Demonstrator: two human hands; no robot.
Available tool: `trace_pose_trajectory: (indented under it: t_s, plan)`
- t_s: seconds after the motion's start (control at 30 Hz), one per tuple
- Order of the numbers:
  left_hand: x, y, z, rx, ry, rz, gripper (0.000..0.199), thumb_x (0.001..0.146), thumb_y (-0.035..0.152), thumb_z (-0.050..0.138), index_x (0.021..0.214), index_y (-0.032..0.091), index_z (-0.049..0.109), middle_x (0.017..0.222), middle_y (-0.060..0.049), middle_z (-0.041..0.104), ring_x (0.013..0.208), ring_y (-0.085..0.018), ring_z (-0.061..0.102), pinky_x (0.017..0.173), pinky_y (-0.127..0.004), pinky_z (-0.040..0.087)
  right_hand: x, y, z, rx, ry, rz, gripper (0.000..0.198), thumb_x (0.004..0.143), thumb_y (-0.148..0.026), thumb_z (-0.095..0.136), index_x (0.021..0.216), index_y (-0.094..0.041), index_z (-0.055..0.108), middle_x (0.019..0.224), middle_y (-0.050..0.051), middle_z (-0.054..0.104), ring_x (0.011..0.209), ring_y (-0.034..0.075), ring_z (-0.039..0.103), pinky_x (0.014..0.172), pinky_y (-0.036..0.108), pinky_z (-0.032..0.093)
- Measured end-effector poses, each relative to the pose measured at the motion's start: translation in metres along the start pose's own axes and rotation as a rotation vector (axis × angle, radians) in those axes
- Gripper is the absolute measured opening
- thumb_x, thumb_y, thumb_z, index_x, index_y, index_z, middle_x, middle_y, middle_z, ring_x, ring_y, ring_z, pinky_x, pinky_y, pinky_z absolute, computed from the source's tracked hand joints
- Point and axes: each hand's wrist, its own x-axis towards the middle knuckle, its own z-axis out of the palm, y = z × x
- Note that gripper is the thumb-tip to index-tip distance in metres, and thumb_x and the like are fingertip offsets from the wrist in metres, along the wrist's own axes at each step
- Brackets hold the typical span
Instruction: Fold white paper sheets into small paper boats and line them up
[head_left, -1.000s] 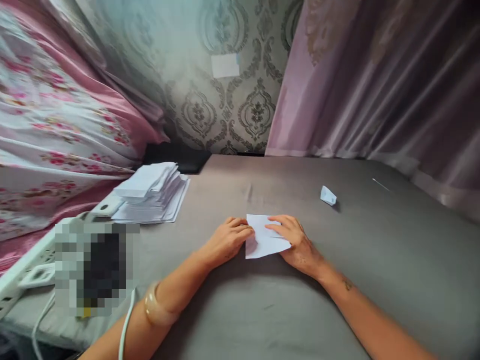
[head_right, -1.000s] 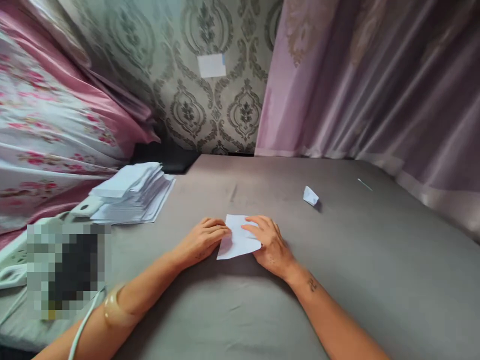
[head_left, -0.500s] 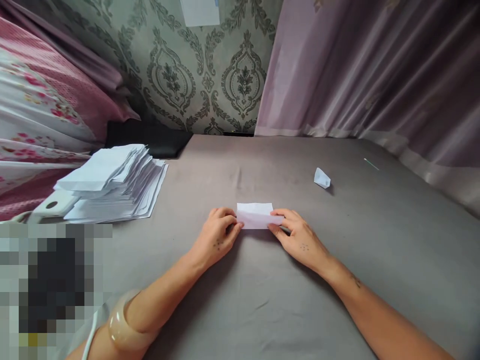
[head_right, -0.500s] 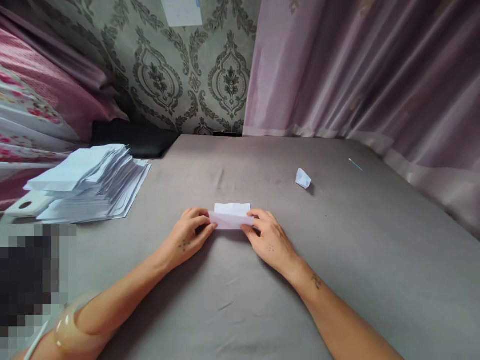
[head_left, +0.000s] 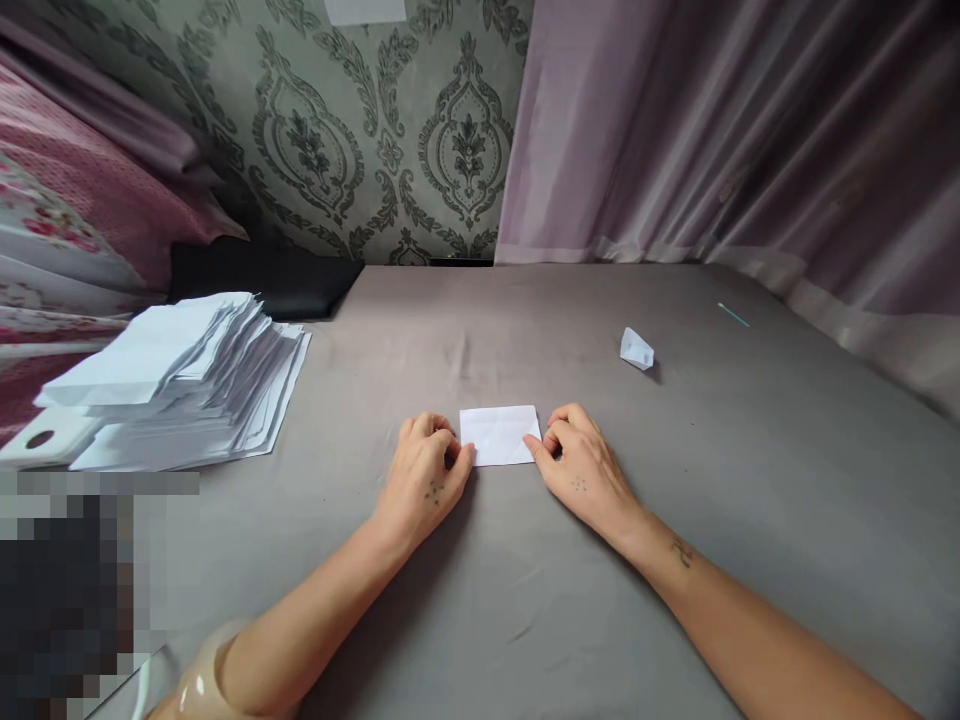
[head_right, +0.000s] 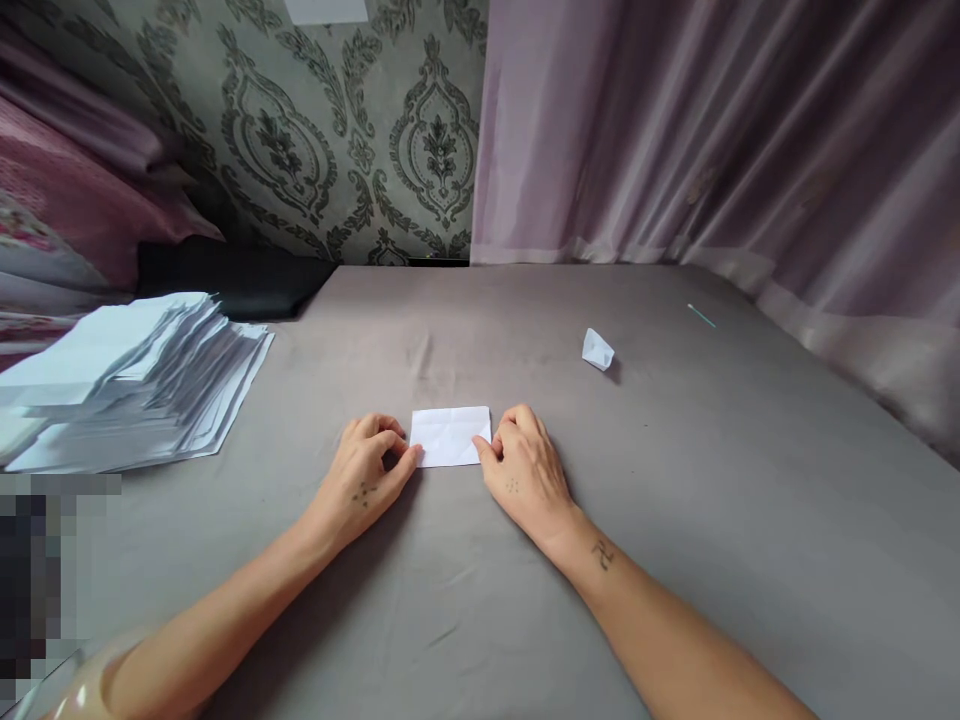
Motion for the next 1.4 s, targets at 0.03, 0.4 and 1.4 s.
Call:
trace_pose_trajectory:
  t_s: [0.03, 0.4, 1.4]
  plan:
    - [0.001, 0.001, -0.001, 0.044, -0.013, 0.015, 0.017, 0.085, 0.029, 0.051, 0.072, 0.020, 0.058, 0.090, -0.009, 0.058, 0.086, -0.023, 0.053, 0.068, -0.037, 0.049, 0.000, -0.001, 0.000, -0.014, 0.003, 0.000, 0.027, 0.085, -0.038, 0.050, 0.065, -0.021, 0.047, 0.085, 0.005, 0.052, 0.075, 0.017, 0.055, 0.070, 0.033, 0.047]
    - [0.005, -0.006, -0.005, 0.149, -0.371, 0.365, 0.057, 0.080, 0.001, 0.032, 0.132, 0.020, 0.044, 0.141, -0.005, 0.046, 0.133, -0.017, 0.038, 0.106, -0.032, 0.037, 0.004, 0.007, 0.002, -0.057, -0.272, -0.465, 0.061, 0.083, 0.000, 0.028, 0.139, -0.021, 0.039, 0.144, 0.005, 0.041, 0.135, 0.018, 0.032, 0.111, 0.043, 0.033]
    - [-0.012, 0.016, -0.016, -0.325, -0.080, -0.070, 0.038, 0.081, 0.017, 0.049, 0.119, 0.020, 0.049, 0.110, -0.011, 0.059, 0.092, -0.020, 0.057, 0.073, -0.034, 0.050, -0.007, -0.026, -0.024, 0.902, -0.225, 0.348, 0.045, 0.079, -0.031, 0.059, 0.119, -0.016, 0.043, 0.067, -0.001, 0.064, 0.058, 0.012, 0.055, 0.050, 0.022, 0.041]
